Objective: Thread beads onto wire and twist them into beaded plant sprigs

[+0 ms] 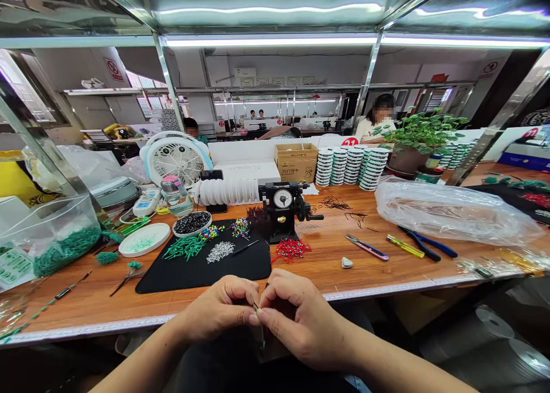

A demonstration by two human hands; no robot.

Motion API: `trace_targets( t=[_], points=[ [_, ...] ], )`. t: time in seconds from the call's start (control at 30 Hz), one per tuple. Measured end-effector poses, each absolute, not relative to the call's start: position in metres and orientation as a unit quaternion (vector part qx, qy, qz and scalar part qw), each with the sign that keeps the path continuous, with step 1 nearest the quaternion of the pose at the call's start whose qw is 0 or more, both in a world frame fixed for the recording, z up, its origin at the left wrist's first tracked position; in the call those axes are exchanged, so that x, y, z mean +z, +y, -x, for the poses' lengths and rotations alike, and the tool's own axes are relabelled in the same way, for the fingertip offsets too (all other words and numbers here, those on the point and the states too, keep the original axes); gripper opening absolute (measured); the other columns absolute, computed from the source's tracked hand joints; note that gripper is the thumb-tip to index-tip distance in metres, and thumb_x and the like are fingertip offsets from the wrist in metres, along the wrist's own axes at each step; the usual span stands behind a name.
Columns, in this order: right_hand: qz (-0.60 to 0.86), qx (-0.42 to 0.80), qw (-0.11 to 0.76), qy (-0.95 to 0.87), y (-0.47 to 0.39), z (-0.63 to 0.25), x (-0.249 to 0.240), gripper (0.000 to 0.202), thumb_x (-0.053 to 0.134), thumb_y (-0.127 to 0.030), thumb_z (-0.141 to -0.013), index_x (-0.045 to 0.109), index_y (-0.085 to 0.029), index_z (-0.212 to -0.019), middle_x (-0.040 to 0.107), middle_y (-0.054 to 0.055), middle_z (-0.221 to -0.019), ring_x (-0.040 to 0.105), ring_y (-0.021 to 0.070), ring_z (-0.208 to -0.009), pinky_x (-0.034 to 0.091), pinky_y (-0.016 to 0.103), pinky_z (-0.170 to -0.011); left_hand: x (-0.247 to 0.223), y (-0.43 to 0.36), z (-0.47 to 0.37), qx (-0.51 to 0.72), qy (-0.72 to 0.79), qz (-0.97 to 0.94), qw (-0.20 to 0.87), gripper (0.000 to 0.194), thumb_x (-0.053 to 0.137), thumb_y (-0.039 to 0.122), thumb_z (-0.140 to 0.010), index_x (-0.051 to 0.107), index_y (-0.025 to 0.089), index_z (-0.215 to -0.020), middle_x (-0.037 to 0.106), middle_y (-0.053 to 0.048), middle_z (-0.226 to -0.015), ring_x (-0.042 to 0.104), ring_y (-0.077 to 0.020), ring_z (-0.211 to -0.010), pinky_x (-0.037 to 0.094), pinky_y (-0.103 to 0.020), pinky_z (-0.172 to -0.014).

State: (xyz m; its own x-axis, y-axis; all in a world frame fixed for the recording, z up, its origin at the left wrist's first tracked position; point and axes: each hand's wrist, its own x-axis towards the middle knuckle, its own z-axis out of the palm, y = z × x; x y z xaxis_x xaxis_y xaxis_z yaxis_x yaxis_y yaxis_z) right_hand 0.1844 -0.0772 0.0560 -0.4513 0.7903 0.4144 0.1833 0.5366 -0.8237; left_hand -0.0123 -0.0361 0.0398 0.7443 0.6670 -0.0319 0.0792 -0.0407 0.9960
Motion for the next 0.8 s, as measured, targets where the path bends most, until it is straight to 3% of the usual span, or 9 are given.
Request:
trace_targets(
  t=[0.17,0.3,0.5,0.8],
  points=[
    [0.352,0.4,0.386,-0.753,-0.077,-0.184,0.058,0.007,0.057,-0.013,-0.077,0.056,-0.017,-0.071,0.053,-0.002,-0.071,0.049,0.0107,-0.065,0.037,0.022,-0.058,0.038,-0.035,0.012,0.223,0.275,-0.688,0.633,0.015,0.069,0.029,-0.074,0.068,0.015,-0.07,0.063,-0.005,-0.076,0.056,-0.0203,-0.079,0.042,-0.032,-0.074],
    [0.384,0.438,0.344,-0.736,-0.077,-0.184,0.062,0.006,0.057,-0.012,-0.075,0.058,-0.016,-0.07,0.057,-0.001,-0.069,0.05,0.0112,-0.063,0.038,0.021,-0.056,0.047,-0.038,0.012,0.203,0.289,-0.743,0.569,0.018,0.068,0.031,-0.075,0.067,0.015,-0.068,0.058,-0.001,-0.068,0.052,-0.0163,-0.07,0.039,-0.027,-0.067],
    [0.392,0.398,0.312,-0.769,-0.081,-0.187,0.068,0.006,0.057,-0.012,-0.074,0.06,-0.017,-0.072,0.06,-0.001,-0.073,0.052,0.0113,-0.065,0.037,0.021,-0.057,0.074,-0.051,0.007,0.159,0.299,-0.8,0.496,0.024,0.062,0.035,-0.079,0.066,0.015,-0.066,0.05,0.002,-0.061,0.043,-0.0118,-0.06,0.033,-0.023,-0.057],
    [0.366,0.339,0.273,-0.823,-0.085,-0.19,0.08,0.009,0.058,-0.01,-0.073,0.058,-0.017,-0.067,0.059,-0.001,-0.07,0.051,0.012,-0.062,0.034,0.021,-0.053,0.092,-0.071,0.001,0.118,0.37,-0.812,0.436,0.019,0.058,0.025,-0.079,0.064,0.015,-0.063,0.049,0.003,-0.057,0.041,-0.0116,-0.056,0.031,-0.023,-0.052]
  ],
)
